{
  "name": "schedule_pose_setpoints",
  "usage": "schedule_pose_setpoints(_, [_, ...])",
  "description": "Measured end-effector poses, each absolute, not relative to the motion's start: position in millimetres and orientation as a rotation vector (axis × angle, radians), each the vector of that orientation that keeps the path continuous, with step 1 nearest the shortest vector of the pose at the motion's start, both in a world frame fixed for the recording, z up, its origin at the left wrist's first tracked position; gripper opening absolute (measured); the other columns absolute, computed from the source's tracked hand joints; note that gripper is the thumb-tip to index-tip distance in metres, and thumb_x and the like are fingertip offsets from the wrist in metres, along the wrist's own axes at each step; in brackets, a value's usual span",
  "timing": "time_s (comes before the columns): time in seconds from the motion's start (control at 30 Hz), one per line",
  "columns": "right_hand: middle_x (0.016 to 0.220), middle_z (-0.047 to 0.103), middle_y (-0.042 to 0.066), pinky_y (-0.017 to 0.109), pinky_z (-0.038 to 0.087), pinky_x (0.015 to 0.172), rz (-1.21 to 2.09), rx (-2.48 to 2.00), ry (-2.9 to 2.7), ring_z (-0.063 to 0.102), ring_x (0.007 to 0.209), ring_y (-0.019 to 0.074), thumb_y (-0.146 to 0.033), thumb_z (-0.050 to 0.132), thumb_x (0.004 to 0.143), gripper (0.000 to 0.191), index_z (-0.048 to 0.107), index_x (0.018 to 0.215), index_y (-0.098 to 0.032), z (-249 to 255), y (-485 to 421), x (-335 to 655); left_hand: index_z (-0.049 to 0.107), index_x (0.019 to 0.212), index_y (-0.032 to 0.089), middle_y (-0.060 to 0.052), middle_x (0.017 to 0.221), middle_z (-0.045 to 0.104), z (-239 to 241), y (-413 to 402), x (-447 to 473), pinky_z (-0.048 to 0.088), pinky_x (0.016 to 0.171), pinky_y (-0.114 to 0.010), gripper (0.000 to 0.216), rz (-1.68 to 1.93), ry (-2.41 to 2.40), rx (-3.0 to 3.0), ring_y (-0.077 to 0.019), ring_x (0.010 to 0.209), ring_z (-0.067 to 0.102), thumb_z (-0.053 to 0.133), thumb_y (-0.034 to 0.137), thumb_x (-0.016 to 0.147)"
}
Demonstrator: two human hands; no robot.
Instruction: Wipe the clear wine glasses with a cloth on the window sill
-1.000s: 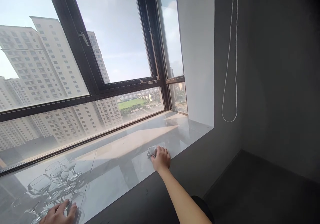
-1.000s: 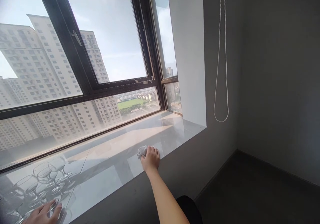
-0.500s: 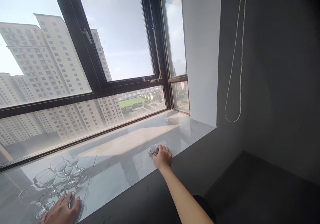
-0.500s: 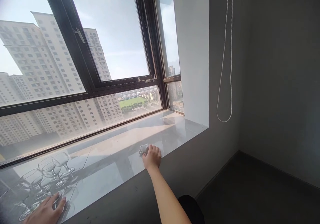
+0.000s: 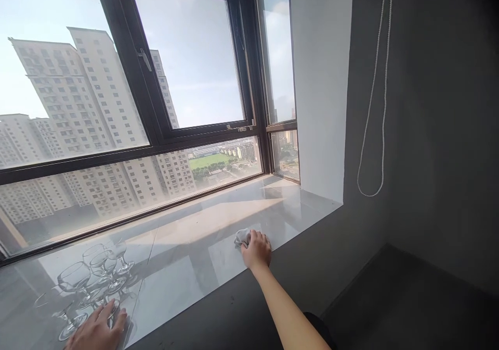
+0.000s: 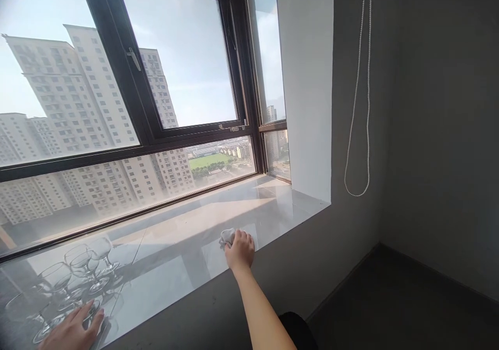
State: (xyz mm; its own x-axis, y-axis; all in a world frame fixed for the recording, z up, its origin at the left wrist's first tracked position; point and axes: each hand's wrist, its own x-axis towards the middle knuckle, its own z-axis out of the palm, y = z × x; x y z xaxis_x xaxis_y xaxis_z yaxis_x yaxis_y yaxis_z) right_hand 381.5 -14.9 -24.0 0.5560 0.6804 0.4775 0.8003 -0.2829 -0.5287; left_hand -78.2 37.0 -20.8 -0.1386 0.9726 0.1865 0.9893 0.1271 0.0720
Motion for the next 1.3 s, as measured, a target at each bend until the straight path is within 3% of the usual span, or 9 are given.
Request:
schedule_pose_setpoints(0.53, [0.108, 0.060, 0.009, 0.036, 0.034, 0.094, -0.202, -2.043, -1.189, 0.050, 0.106, 0.0257, -0.036, 0.061, 0.080, 0.036, 0.055, 0.113, -0.021, -23.4, -16.2, 381.3, 0.047, 0.138, 0.019, -0.010, 0.147, 0.043, -19.5, 35.8, -74.5, 0.026, 0.112, -0.049, 0.076, -0.292, -2.309, -2.000, -0.0313, 0.138, 0.034, 0.040, 0.060, 0.075])
schedule_pose_setpoints(0.97, [0.109, 0.061, 0.009, 0.036, 0.035, 0.093, -0.227, -2.037, -1.207, 0.051, 0.106, 0.0254, -0.037, 0.059, 0.082, 0.038, 0.054, 0.115, -0.021, -26.2, -15.3, 382.5, 0.039, 0.144, 0.019, -0.012, 0.151, 0.036, -28.2, 42.2, -81.9, 0.022, 0.114, -0.051, 0.083, -0.282, -2.338, -2.046, -0.0320, 0.142, 0.027, 0.038, 0.067, 0.077])
schedule_pose_setpoints(1.3, [0.110, 0.060, 0.010, 0.035, 0.034, 0.093, -0.232, -2.065, -1.207, 0.050, 0.108, 0.0258, -0.037, 0.061, 0.081, 0.038, 0.053, 0.115, -0.021, -24.7, -16.0, 381.5, 0.044, 0.140, 0.016, -0.013, 0.148, 0.040, -22.4, 34.7, -74.9, 0.021, 0.114, -0.050, 0.080, -0.299, -2.309, -2.029, -0.0334, 0.140, 0.030, 0.040, 0.064, 0.076])
